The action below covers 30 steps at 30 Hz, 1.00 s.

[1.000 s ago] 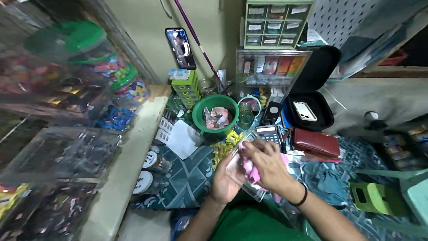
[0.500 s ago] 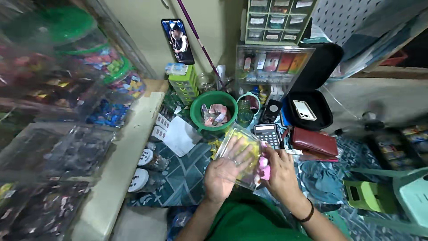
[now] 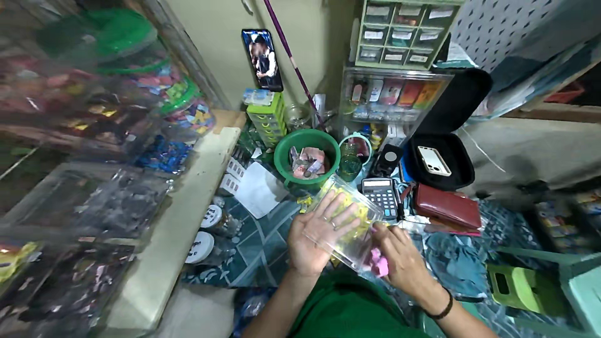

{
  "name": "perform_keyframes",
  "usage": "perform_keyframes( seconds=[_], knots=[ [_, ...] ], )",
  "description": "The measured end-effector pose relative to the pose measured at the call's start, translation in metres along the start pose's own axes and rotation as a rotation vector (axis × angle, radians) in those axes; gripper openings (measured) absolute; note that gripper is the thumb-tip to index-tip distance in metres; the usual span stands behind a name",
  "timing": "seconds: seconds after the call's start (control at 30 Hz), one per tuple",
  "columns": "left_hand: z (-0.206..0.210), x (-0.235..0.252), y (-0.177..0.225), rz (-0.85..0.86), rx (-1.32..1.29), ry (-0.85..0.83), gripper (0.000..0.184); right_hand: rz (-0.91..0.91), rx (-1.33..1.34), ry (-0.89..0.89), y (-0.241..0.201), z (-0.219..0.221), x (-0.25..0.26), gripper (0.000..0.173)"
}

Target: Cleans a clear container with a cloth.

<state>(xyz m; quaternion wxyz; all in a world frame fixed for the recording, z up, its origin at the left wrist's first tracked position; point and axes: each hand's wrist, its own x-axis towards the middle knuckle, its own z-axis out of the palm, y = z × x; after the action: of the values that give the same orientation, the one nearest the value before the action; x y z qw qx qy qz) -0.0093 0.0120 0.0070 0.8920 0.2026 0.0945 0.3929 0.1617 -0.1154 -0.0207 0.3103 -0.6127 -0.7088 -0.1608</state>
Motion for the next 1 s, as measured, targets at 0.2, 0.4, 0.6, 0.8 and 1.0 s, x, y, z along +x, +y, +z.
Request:
perform_keyframes(
  seconds=[0.2,0.4,0.6,0.8,1.0],
  knots=[
    [0.002,0.006,0.001,0.111,-0.016,0.043,0.057,-0.112,0.302,-0.032,-0.033,0.010,-0.008,0.032],
    [0.006,0.004,-0.004,0.089,0.028,-0.013,0.055,0.383,1.312,-0.020,-0.008,-0.024,0.016,0.022],
    [0.029,-0.011,-0.022,0.000,0.183,-0.058,0.055,0.103,0.582,0.084,-0.007,-0.016,0.058,0.057],
    [0.015,-0.008,-0.001,0.015,0.326,-0.092,0.079,-0.144,0.418,-0.023,-0.059,0.028,0.032,0.051],
    [0.013,-0.007,0.009,-0.014,0.221,-0.035,0.087,-0.114,0.172,-0.056,-0.009,0.019,0.020,0.052]
  ],
)
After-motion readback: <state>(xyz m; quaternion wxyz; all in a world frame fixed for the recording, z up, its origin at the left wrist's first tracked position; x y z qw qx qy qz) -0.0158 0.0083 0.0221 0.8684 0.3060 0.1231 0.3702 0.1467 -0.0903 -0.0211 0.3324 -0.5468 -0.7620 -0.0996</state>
